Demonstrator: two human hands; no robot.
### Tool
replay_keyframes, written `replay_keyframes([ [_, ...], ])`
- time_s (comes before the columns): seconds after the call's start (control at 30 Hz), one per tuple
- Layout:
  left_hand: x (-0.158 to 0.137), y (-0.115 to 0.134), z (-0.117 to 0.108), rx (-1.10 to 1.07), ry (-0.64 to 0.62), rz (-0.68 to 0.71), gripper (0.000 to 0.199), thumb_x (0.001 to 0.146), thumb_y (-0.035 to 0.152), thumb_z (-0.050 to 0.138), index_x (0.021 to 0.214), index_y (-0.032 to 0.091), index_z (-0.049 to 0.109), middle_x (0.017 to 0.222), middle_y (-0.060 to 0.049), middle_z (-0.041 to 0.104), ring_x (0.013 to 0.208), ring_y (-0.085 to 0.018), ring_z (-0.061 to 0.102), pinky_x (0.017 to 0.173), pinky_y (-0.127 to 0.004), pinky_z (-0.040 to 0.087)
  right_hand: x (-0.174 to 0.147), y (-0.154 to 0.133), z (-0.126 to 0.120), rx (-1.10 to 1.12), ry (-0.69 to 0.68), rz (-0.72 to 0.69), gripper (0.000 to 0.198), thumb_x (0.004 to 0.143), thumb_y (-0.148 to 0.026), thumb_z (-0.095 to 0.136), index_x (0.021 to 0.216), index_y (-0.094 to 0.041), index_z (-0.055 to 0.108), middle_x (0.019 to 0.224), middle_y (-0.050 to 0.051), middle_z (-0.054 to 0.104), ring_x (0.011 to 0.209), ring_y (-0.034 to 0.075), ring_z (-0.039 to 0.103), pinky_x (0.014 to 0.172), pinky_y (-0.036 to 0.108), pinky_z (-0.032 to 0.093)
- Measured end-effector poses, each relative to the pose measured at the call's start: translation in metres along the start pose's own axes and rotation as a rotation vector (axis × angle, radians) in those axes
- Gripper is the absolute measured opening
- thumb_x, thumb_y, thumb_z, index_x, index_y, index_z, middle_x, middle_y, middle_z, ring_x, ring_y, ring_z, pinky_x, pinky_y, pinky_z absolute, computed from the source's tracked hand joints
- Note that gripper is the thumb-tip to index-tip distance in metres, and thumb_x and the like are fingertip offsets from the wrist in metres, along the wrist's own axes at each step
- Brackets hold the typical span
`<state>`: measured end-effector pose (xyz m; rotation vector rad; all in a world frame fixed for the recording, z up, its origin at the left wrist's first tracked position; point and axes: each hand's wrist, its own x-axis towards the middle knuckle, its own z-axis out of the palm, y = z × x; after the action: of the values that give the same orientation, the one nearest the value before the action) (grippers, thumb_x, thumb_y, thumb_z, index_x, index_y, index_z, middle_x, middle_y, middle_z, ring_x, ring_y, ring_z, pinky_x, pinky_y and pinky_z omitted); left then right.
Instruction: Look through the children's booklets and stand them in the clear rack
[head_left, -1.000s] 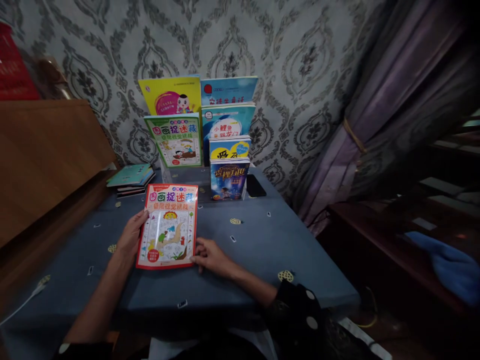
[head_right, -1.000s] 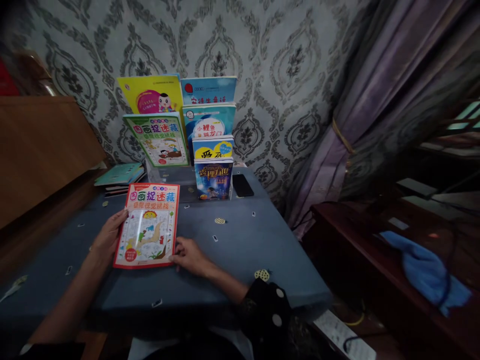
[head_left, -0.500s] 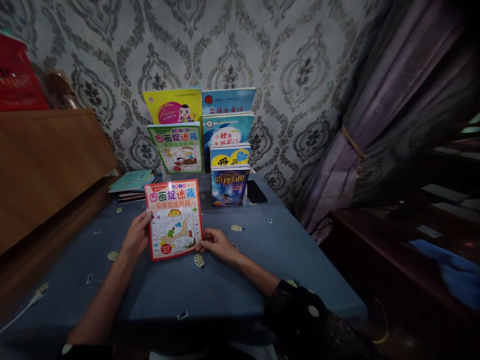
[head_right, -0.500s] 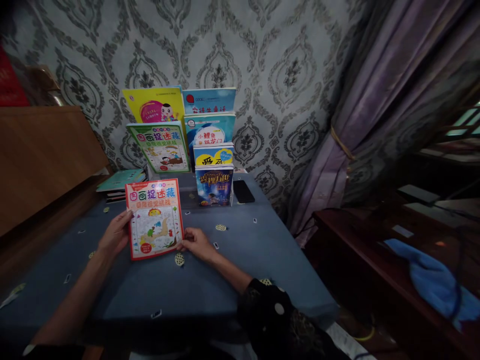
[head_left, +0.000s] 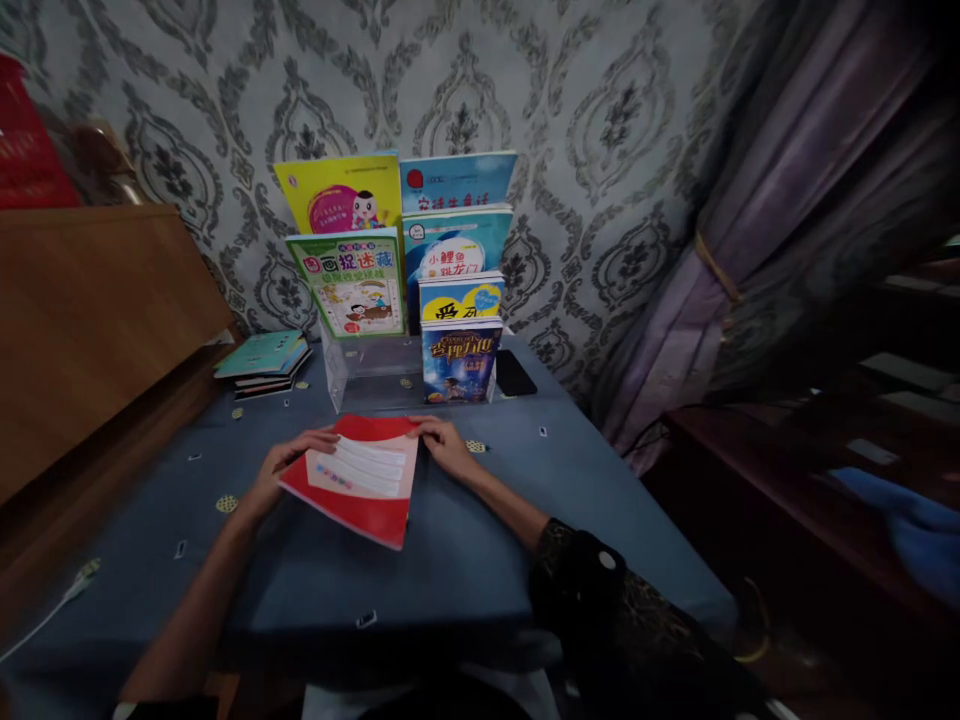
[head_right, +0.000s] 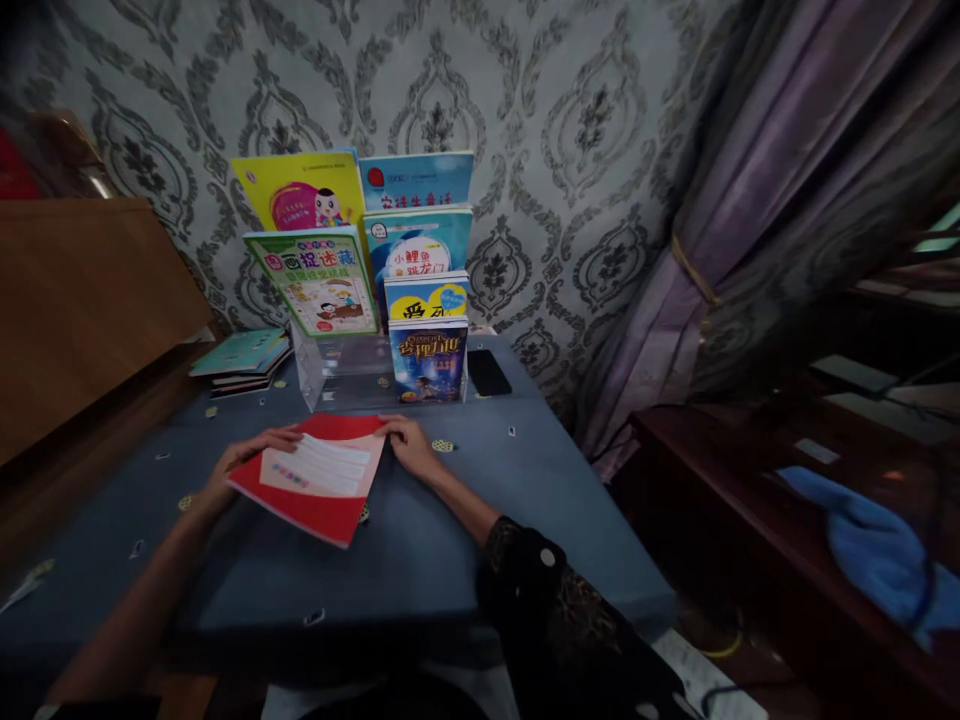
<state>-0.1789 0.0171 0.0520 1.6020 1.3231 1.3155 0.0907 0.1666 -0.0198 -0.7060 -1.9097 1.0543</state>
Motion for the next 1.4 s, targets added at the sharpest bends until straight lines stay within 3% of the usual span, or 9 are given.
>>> replay_keyframes([
  [0.1, -0.016, -0.015, -0.003, 0.149, -0.100, -0.014, 0.037, 0.077, 0.056, 0.074, 0.092, 0.022, 0.080, 0.127, -0.015, 0.069, 0.132, -0.038, 0.053, 0.108, -0.051, 0.045, -0.004, 0.003, -0.001, -0.132, -0.055, -0.014, 0.039, 0.077, 0.001, 0.049, 0.086, -0.022, 0.078, 0.123, 0.006, 0.072, 0.118, 0.022, 0.065, 0.105, 0.044, 0.047],
  [0.27, -0.038, -0.038, -0.006, 0.369, -0.124, 0.011, 0.045, 0.093, 0.056, 0.053, 0.115, 0.023, 0.075, 0.141, -0.013, 0.060, 0.137, -0.033, 0.051, 0.111, -0.051, 0.043, -0.007, 0.001, 0.001, -0.233, -0.092, -0.048, 0.034, 0.083, -0.003, 0.054, 0.097, -0.023, 0.078, 0.127, 0.007, 0.070, 0.121, 0.023, 0.064, 0.104, 0.044, 0.049],
  [0.5, -0.043, -0.049, -0.006, 0.772, -0.176, 0.064, 0.049, 0.101, 0.045, 0.034, 0.137, 0.023, 0.061, 0.146, -0.007, 0.056, 0.140, -0.026, 0.047, 0.115, -0.047, 0.040, -0.009, -0.003, 0.002, -0.283, -0.117, -0.047, 0.031, 0.086, -0.006, 0.054, 0.103, -0.021, 0.076, 0.134, 0.011, 0.066, 0.124, 0.026, 0.062, 0.106, 0.045, 0.048],
  [0.8, 0.002, -0.059, 0.012, 1.044, -0.181, -0.020, 0.056, 0.101, 0.042, 0.032, 0.146, 0.013, 0.048, 0.154, -0.014, 0.046, 0.143, -0.027, 0.042, 0.118, -0.049, 0.034, -0.008, -0.003, 0.001, -0.167, -0.059, -0.032, 0.027, 0.089, -0.014, 0.054, 0.105, -0.021, 0.075, 0.131, 0.011, 0.068, 0.124, 0.026, 0.062, 0.105, 0.046, 0.047],
  [1.03, 0.038, -0.047, 0.041, 1.178, -0.239, -0.029, 0.055, 0.100, 0.037, 0.033, 0.147, 0.009, 0.045, 0.157, -0.017, 0.040, 0.146, -0.028, 0.038, 0.119, -0.050, 0.029, -0.004, -0.003, -0.001, -0.013, 0.001, 0.029, 0.034, 0.099, -0.035, 0.046, 0.117, -0.022, 0.071, 0.121, 0.007, 0.073, 0.115, 0.026, 0.066, 0.103, 0.044, 0.048],
  [1.4, 0.063, -0.049, 0.091, 1.051, -0.312, 0.112, 0.055, 0.103, 0.040, 0.030, 0.150, 0.013, 0.041, 0.158, -0.014, 0.040, 0.149, -0.024, 0.032, 0.122, -0.043, 0.025, -0.001, -0.006, -0.003, 0.024, 0.028, 0.033, 0.039, 0.099, -0.046, 0.048, 0.119, -0.021, 0.070, 0.115, 0.006, 0.074, 0.113, 0.024, 0.065, 0.104, 0.040, 0.048],
])
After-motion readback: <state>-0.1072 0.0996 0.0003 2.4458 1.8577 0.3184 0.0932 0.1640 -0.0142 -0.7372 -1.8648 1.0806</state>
